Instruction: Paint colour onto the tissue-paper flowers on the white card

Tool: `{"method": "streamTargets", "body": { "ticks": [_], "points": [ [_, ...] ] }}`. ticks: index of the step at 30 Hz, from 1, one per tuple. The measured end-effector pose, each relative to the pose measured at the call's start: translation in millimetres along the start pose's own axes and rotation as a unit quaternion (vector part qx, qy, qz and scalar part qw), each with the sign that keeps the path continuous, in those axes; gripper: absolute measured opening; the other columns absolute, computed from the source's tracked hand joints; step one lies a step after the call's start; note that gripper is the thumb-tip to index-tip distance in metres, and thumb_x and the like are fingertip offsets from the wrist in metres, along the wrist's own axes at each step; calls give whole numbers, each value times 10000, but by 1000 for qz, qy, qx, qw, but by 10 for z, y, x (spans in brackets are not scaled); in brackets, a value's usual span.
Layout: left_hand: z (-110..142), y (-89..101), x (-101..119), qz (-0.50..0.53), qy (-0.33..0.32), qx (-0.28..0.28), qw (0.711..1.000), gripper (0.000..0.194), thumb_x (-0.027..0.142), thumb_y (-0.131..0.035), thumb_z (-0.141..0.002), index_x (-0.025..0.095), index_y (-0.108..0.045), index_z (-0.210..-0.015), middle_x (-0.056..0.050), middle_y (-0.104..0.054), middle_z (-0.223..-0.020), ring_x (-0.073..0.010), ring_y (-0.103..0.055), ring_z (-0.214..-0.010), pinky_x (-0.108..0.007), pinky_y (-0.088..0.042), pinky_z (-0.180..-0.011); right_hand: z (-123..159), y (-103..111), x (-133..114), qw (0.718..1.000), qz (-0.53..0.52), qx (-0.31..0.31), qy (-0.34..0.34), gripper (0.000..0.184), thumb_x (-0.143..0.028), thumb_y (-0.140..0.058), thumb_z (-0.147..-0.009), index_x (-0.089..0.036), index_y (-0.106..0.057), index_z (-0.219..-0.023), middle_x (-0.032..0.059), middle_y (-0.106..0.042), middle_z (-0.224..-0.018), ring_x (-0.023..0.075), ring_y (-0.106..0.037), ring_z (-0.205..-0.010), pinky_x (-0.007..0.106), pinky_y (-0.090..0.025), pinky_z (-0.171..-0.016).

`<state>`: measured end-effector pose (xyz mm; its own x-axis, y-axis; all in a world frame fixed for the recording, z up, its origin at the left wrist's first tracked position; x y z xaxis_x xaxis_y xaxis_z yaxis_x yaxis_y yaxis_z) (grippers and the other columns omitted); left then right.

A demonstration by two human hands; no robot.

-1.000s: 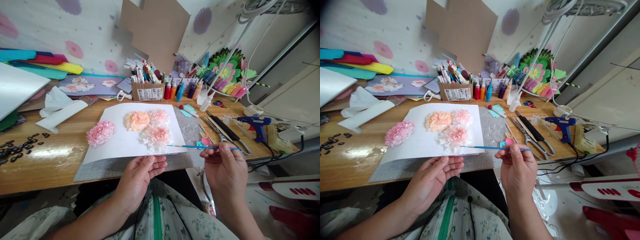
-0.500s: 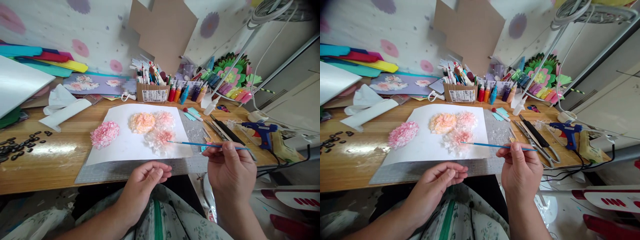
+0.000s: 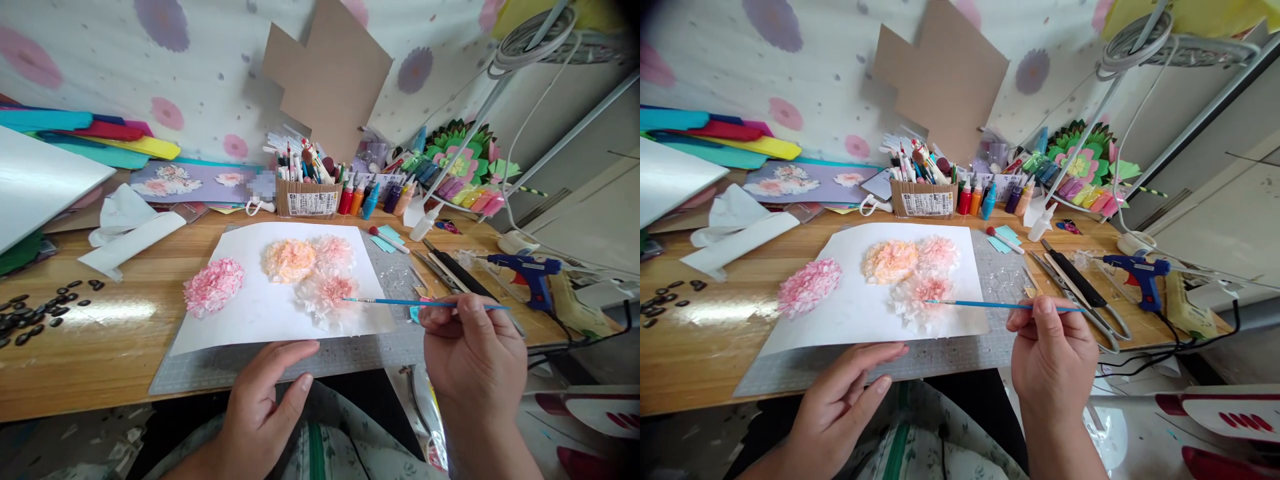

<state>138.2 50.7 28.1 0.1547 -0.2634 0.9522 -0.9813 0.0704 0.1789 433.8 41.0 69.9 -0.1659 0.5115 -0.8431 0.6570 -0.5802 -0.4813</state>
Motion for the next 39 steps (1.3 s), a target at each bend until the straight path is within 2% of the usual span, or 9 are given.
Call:
{"method": "streamTargets", "body": {
  "ticks": [5,9,16,22,27,31,39],
  "points": [
    [16,-5,-113,50,30,14,998,294,284,-766,-870,413,-817,-1129,-35,-838,-1030,-220,-779,-948,-273,-594,-892,-13,8,19,1000,-4,9,0,382,-378,-943,-632,-171,-629,-693,-45,-618,-580,87,-555,-462,229,-502,-473],
    [17,9,-171,60,60,21,996,223,327,-781,-860,367,-840,-1071,-55,-844,-1005,-236,-786,-932,-285,-607,-880,-22,9,29,1000,-6,11,-3,372,-364,-934,-646,-170,-622,-702,-43,-622,-587,87,-553,-459,230,-500,-470],
    [13,261,-170,21,98,92,991,73,347,-784,-822,315,-847,-840,-30,-830,-797,-222,-761,-719,-276,-611,-734,-63,30,-3,1000,-3,10,2,383,-384,-917,-667,-170,-602,-707,-49,-605,-573,91,-546,-465,241,-499,-488],
    [-77,438,-192,-22,92,100,990,67,318,-771,-814,284,-823,-788,-15,-805,-737,-215,-717,-680,-270,-564,-674,-9,-13,-8,1000,-4,-11,-4,406,-398,-914,-681,-175,-576,-708,-48,-602,-578,87,-531,-456,237,-473,-472],
    [-91,461,-309,13,112,96,989,99,332,-752,-851,276,-813,-795,-17,-784,-703,-230,-715,-718,-293,-561,-714,13,-46,16,1000,-4,-26,-16,390,-392,-898,-705,-178,-573,-682,-48,-595,-554,84,-535,-465,220,-472,-472],
    [-78,419,-279,18,93,86,992,111,323,-733,-873,291,-825,-818,-16,-793,-742,-205,-690,-685,-287,-551,-732,105,-103,55,999,13,-44,-19,367,-409,-894,-720,-179,-608,-697,-27,-641,-597,92,-553,-471,240,-498,-487],
    [-96,406,-58,-69,22,75,995,127,257,-719,-845,294,-832,-799,1,-806,-729,-188,-720,-644,-258,-520,-617,243,-240,5,996,61,-67,15,348,-426,-879,-748,-175,-639,-744,-8,-666,-635,105,-583,-488,247,-472,-496]
  ]
}}
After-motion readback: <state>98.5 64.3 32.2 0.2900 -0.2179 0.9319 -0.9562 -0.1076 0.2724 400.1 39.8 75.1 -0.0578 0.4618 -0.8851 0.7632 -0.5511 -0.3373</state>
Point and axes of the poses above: each hand's wrist, its own z-axis away from the middle knuckle, its own y-axis out of the back of the hand, x = y × z, the point moved 9 cm from there along -z, towards the middle knuckle
